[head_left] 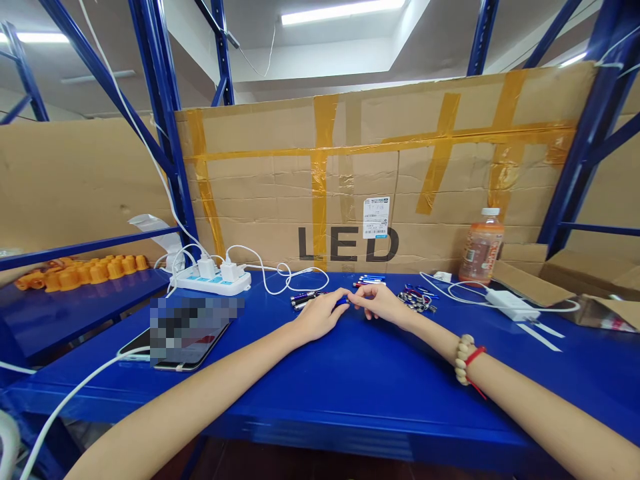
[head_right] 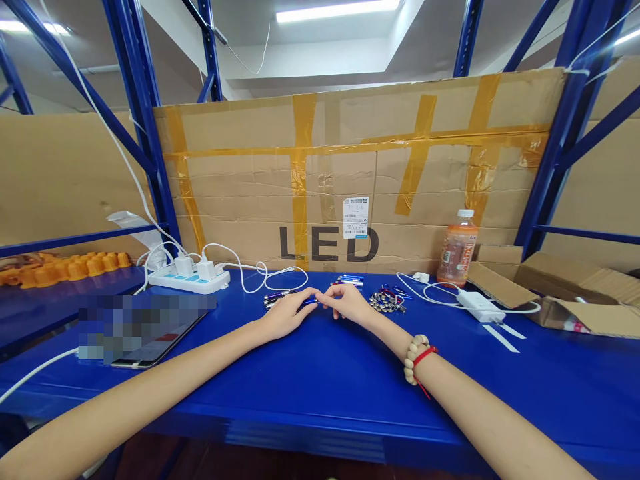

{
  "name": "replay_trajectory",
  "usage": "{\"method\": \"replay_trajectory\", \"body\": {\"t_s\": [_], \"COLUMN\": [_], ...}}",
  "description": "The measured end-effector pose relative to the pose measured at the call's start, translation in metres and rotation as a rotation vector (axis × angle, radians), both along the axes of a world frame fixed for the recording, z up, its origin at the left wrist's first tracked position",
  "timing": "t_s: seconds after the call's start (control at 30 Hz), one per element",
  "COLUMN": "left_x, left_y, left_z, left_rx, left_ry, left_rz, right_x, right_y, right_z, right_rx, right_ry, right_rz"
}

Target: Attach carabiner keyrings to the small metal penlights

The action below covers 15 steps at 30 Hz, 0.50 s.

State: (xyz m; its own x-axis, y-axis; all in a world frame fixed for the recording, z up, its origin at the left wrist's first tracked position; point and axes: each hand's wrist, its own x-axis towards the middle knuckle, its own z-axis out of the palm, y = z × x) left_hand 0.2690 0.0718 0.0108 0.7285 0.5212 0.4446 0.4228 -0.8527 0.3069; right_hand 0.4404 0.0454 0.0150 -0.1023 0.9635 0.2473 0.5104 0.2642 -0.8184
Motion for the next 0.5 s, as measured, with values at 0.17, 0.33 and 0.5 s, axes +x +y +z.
{"method": "replay_trajectory", "body": {"t_s": [0.17, 0.33, 0.5], "left_x": [0.0003, 0.0, 0.0012], "left_y": [-0.0006, -0.0007, 0.0009], "left_z": [0.0011, 0.001, -0.0002], "left_rx": [0.017, 0.002, -0.017], "left_ry": [0.001, 0.007, -0.001], "left_rz": [0.001, 0.033, 0.076], "right_x": [0.0008, 0.0005, -0.0006], "right_y": [0.0017, 0.0029, 0.0031], "right_z": [-0.0021, -0.0034, -0.0033], "right_rx": [-0.006, 0.02, 0.05], "right_ry": [0.004, 0.002, 0.007], "right_rz": [0.012, 0.028, 0.023]}}
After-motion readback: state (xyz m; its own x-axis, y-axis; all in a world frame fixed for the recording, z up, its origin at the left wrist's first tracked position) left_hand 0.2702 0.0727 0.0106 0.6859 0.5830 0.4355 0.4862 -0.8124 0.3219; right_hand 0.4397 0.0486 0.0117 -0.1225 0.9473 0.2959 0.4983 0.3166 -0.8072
